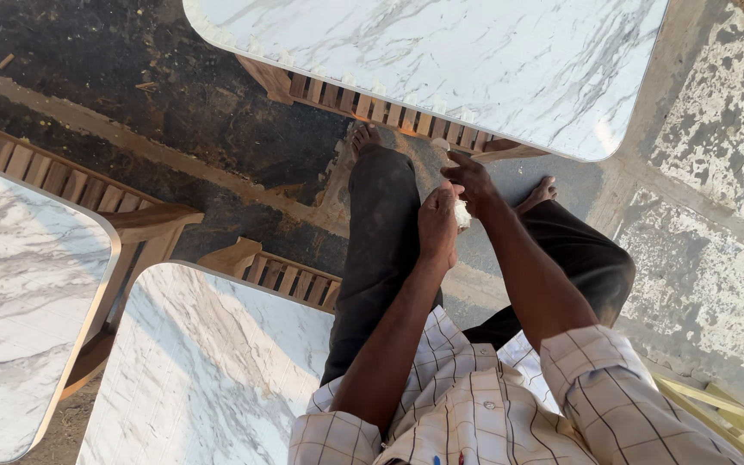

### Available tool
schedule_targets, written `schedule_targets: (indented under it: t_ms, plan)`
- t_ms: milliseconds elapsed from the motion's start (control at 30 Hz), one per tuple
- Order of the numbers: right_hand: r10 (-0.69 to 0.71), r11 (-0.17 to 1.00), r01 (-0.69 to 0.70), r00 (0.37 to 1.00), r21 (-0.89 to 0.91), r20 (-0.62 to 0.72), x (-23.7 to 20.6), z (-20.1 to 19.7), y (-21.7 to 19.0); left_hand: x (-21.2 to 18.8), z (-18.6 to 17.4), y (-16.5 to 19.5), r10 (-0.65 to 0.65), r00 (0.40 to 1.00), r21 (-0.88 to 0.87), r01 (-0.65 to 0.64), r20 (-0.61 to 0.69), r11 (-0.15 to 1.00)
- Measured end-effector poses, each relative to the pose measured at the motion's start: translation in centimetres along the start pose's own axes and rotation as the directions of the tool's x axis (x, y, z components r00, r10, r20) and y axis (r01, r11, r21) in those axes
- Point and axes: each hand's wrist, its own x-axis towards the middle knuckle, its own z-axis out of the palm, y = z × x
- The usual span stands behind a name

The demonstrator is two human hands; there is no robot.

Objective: The person sits on the ground holding a white cloth and wipes the edges of marble-veneered table tops one at a time, moving between several tables and rubbing along each edge by hand.

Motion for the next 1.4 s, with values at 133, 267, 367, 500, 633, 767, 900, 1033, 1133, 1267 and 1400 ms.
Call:
schedule_targets:
  t_ms: [133,267,367,500,633,767,900,1033,1133,1267,1400]
  plan:
    - [-0.065,0.418,-0.035,0.995,0.908,0.069,-5.1,-1.8,0.3,1.1,-0.1,0.2,0.049,0.998,-0.153,-0.052,-0.027,0.987]
    - [-0.172,0.262,-0.142,0.966,0.955,0.191,-11.9,-2.3,1.2,1.3,0.2,-0.4,0.271,0.962,0.006,-0.271,-0.002,0.962]
    - [-0.045,0.300,-0.152,0.984,0.942,0.173,-13.9,-1.2,2.3,1.0,0.2,-0.5,0.300,0.952,-0.089,-0.295,0.051,0.951]
    - [0.120,0.518,-0.049,0.993,0.854,-0.016,-13.5,0.2,3.7,0.8,-0.3,0.4,0.228,0.971,-0.371,-0.186,0.074,0.910]
    - [0.143,0.629,-0.047,0.988,0.776,-0.056,-13.2,0.4,4.5,0.2,-0.6,1.2,0.142,0.982,-0.379,-0.085,0.126,0.921]
    - [0.157,0.667,-0.047,0.984,0.744,-0.078,-13.4,-0.1,4.8,-0.4,-0.5,1.4,0.045,0.965,-0.481,0.087,0.257,0.873]
    - [0.093,0.786,0.033,0.981,0.618,-0.171,-12.9,-0.8,4.4,-0.8,-0.1,1.3,0.063,0.932,-0.146,-0.010,0.358,0.989]
    - [-0.013,0.918,0.063,0.992,0.393,-0.128,-12.1,-1.2,3.8,0.2,0.0,1.9,0.127,0.947,0.023,-0.140,0.296,0.990]
    - [-0.054,0.939,0.091,0.991,0.332,-0.120,-12.4,-0.6,3.1,1.0,0.2,2.2,0.195,0.977,-0.074,-0.189,0.085,0.979]
    - [-0.092,0.876,0.100,0.995,0.471,-0.042,-13.5,1.1,1.1,1.2,0.2,2.9,0.255,0.967,-0.167,-0.255,-0.022,0.952]
    - [-0.592,0.793,0.511,0.774,-0.331,-0.224,-15.0,1.4,-1.5,0.9,0.2,4.4,0.044,0.995,-0.278,-0.017,0.091,0.960]
